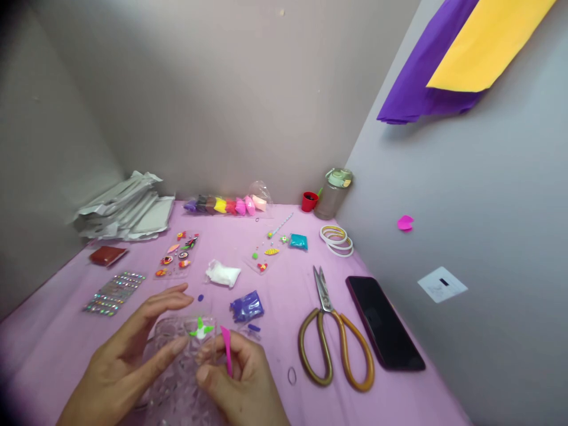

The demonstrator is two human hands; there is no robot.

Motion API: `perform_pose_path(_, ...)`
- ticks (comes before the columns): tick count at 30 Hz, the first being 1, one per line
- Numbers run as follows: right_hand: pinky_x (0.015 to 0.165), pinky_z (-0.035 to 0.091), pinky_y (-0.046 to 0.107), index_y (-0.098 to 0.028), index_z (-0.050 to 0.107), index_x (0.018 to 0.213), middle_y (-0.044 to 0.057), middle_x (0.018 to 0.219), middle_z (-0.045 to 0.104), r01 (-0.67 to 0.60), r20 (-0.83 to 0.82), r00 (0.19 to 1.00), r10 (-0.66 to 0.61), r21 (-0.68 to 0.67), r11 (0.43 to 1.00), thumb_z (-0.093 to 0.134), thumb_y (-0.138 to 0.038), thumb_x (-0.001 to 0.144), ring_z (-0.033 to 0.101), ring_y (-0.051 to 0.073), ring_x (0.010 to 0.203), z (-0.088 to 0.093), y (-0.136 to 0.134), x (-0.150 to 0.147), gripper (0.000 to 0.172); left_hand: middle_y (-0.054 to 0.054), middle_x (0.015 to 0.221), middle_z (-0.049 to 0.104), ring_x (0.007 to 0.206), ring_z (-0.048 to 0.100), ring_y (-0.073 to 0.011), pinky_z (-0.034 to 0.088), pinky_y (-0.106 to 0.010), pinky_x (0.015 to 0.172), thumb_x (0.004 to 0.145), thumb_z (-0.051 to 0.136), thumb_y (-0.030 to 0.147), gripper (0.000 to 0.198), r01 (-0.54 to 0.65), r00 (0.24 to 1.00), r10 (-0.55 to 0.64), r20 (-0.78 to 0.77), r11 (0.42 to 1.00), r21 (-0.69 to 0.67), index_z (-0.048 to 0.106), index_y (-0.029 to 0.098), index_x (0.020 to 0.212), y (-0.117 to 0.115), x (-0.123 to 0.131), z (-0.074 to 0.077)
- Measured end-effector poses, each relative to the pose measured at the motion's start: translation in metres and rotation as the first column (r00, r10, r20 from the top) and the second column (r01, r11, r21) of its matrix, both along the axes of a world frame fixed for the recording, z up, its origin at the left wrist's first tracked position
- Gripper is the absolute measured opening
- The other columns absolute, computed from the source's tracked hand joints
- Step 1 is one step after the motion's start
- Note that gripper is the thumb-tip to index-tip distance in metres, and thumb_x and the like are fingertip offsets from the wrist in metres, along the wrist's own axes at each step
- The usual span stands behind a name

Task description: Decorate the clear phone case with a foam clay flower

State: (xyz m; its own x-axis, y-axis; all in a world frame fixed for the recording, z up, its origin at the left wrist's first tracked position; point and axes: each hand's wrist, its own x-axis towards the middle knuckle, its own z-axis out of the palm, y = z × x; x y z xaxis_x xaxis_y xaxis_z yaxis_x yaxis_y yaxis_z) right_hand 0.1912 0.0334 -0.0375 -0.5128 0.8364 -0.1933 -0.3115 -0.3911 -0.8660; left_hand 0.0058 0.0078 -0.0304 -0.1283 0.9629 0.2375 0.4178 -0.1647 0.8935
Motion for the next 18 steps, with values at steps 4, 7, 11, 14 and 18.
perform_pose_path(4, 0.064, 0.034, 0.023, -0.018, 0.066, 0.083, -0.003, 0.075, 0.053, -0.012, 0.011, 1.000, 0.012, 0.020, 1.000, 0.085, -0.048, 0.070, 0.043, 0.011, 0.066, 0.001, 0.000, 0.000, 0.037, -0.008, 0.120, 0.066, 0.121, 0.060, -0.0295, 0.044, -0.045, 0.105, 0.087, 0.066, 0.043, 0.050, 0.019, 0.978, 0.020, 0.206, 0.983, -0.184, 0.048, 0.029, 0.132, 0.002, 0.004, 0.004)
perform_pose_path(7, 0.062, 0.032, 0.023, -0.019, 0.066, 0.082, -0.003, 0.073, 0.051, -0.022, 0.005, 1.000, 0.022, 0.020, 1.000, 0.086, -0.049, 0.069, 0.040, 0.011, 0.064, 0.001, -0.001, 0.000, 0.038, -0.005, 0.103, 0.068, 0.103, 0.067, -0.0262, 0.048, -0.039, 0.095, 0.086, 0.068, 0.043, 0.049, 0.023, 0.963, 0.038, 0.267, 0.975, -0.222, 0.051, 0.027, 0.129, 0.003, 0.010, 0.009)
perform_pose_path(11, 0.060, 0.030, 0.022, -0.019, 0.065, 0.081, -0.004, 0.071, 0.050, -0.035, 0.011, 0.999, 0.034, 0.029, 0.999, 0.086, -0.049, 0.069, 0.038, 0.010, 0.063, 0.001, -0.002, 0.000, 0.038, -0.003, 0.098, 0.067, 0.100, 0.066, -0.0247, 0.048, -0.037, 0.095, 0.086, 0.068, 0.043, 0.046, 0.026, 0.967, 0.035, 0.253, 0.972, -0.232, 0.052, 0.028, 0.127, 0.004, 0.009, 0.008)
perform_pose_path(14, 0.060, 0.030, 0.022, -0.020, 0.065, 0.082, -0.004, 0.072, 0.049, -0.038, 0.015, 0.999, 0.038, 0.037, 0.999, 0.085, -0.048, 0.070, 0.037, 0.010, 0.063, 0.000, -0.001, 0.000, 0.037, -0.002, 0.097, 0.066, 0.099, 0.066, -0.0233, 0.049, -0.035, 0.093, 0.088, 0.067, 0.045, 0.045, 0.071, 0.970, -0.006, 0.244, 0.964, -0.256, 0.051, 0.029, 0.126, 0.005, 0.004, 0.003)
perform_pose_path(18, 0.057, 0.028, 0.022, -0.020, 0.065, 0.083, -0.005, 0.070, 0.047, -0.046, 0.026, 0.999, 0.044, 0.051, 0.998, 0.084, -0.047, 0.073, 0.036, 0.010, 0.061, -0.002, 0.000, 0.000, 0.034, 0.000, 0.095, 0.064, 0.095, 0.065, -0.0210, 0.050, -0.032, 0.090, 0.089, 0.066, 0.044, 0.042, 0.064, 0.966, 0.012, 0.257, 0.956, -0.286, 0.050, 0.029, 0.124, 0.005, 0.002, 0.003)
